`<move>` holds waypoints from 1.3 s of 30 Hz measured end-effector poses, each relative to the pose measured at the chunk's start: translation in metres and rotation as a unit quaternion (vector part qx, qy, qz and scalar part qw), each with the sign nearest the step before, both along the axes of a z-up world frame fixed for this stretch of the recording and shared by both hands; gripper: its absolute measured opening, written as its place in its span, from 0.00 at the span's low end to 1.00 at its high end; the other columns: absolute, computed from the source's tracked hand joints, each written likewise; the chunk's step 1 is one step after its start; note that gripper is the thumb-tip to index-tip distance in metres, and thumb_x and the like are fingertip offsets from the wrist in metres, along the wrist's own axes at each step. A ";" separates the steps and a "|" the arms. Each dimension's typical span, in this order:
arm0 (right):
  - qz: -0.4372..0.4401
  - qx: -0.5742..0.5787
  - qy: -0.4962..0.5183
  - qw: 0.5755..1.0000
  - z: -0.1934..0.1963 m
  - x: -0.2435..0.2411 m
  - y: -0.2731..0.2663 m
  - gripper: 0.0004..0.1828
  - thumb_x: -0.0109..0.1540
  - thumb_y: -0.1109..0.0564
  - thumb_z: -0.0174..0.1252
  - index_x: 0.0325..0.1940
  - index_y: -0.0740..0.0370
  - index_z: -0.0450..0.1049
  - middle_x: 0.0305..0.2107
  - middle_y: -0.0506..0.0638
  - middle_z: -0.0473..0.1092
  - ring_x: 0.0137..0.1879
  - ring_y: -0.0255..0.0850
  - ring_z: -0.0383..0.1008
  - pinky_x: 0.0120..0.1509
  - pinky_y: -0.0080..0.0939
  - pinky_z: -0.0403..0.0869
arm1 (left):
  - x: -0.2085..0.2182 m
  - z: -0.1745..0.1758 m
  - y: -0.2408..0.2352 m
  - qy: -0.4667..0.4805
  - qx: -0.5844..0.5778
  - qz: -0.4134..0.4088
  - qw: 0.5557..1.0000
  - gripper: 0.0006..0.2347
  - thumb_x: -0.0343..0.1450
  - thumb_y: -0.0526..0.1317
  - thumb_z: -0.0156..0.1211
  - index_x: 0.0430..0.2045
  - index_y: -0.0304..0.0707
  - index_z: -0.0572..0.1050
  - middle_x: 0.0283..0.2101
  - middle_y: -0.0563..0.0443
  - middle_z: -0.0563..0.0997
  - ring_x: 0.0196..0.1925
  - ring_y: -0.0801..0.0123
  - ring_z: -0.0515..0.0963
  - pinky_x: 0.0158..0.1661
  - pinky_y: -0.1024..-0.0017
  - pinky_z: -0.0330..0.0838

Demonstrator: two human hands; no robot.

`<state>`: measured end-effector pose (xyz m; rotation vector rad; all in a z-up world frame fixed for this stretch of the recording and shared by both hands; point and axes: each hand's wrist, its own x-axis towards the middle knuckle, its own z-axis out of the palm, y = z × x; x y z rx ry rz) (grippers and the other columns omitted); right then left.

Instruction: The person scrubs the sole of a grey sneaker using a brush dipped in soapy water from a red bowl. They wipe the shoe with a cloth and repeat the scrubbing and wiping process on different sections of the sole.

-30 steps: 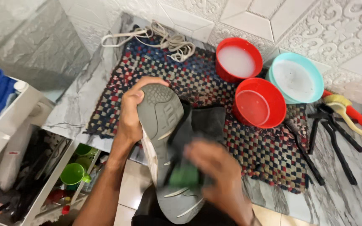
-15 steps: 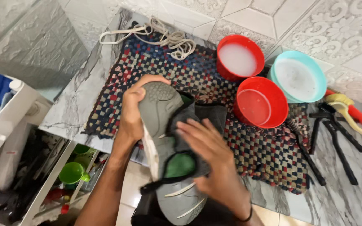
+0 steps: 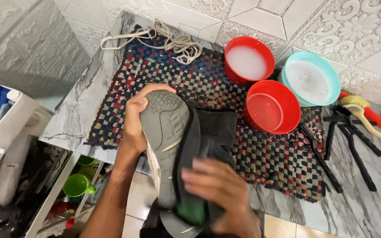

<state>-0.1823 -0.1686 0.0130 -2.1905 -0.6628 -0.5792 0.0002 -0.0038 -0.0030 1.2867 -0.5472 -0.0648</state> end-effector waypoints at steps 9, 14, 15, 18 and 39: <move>-0.122 0.083 -0.006 0.989 -0.029 -0.047 -0.062 0.38 0.66 0.26 0.46 0.44 0.65 0.75 0.40 0.56 0.76 0.48 0.47 0.80 0.62 0.49 0.76 | 0.002 -0.003 0.005 0.006 -0.012 -0.009 1.000 0.27 0.69 0.55 0.37 0.42 0.30 0.77 0.48 0.42 0.79 0.49 0.62 0.76 0.49 0.69 0.68; -0.255 -0.191 0.056 0.946 -0.020 -0.022 -0.066 0.39 0.44 0.62 0.57 0.62 0.55 0.73 0.57 0.54 0.68 0.63 0.54 0.68 0.68 0.56 0.65 | -0.009 0.024 -0.002 0.038 -0.039 -0.022 0.998 0.29 0.66 0.56 0.37 0.41 0.25 0.76 0.44 0.38 0.80 0.44 0.61 0.77 0.44 0.70 0.68; -0.257 -0.190 0.055 0.946 -0.018 -0.017 -0.061 0.39 0.44 0.62 0.57 0.62 0.55 0.73 0.57 0.54 0.68 0.63 0.54 0.68 0.68 0.56 0.65 | -0.012 0.031 -0.005 0.036 -0.038 -0.024 0.998 0.29 0.66 0.56 0.37 0.41 0.25 0.76 0.44 0.38 0.80 0.44 0.61 0.77 0.44 0.70 0.68; -0.254 -0.230 0.050 0.938 -0.007 -0.004 -0.051 0.53 0.38 0.57 0.64 0.71 0.55 0.66 0.57 0.56 0.67 0.64 0.53 0.68 0.68 0.55 0.64 | -0.024 0.055 -0.016 0.032 -0.070 -0.057 0.995 0.29 0.65 0.56 0.39 0.41 0.25 0.76 0.44 0.39 0.79 0.44 0.63 0.76 0.46 0.69 0.67; -0.451 -0.252 0.057 0.854 -0.006 -0.084 -0.211 0.09 0.63 0.55 0.64 0.46 0.58 0.80 0.35 0.48 0.72 0.44 0.49 0.72 0.46 0.51 0.68 | 0.024 0.019 -0.114 0.111 -0.043 -0.232 0.965 0.26 0.72 0.52 0.34 0.45 0.25 0.76 0.37 0.39 0.81 0.38 0.64 0.77 0.41 0.71 0.69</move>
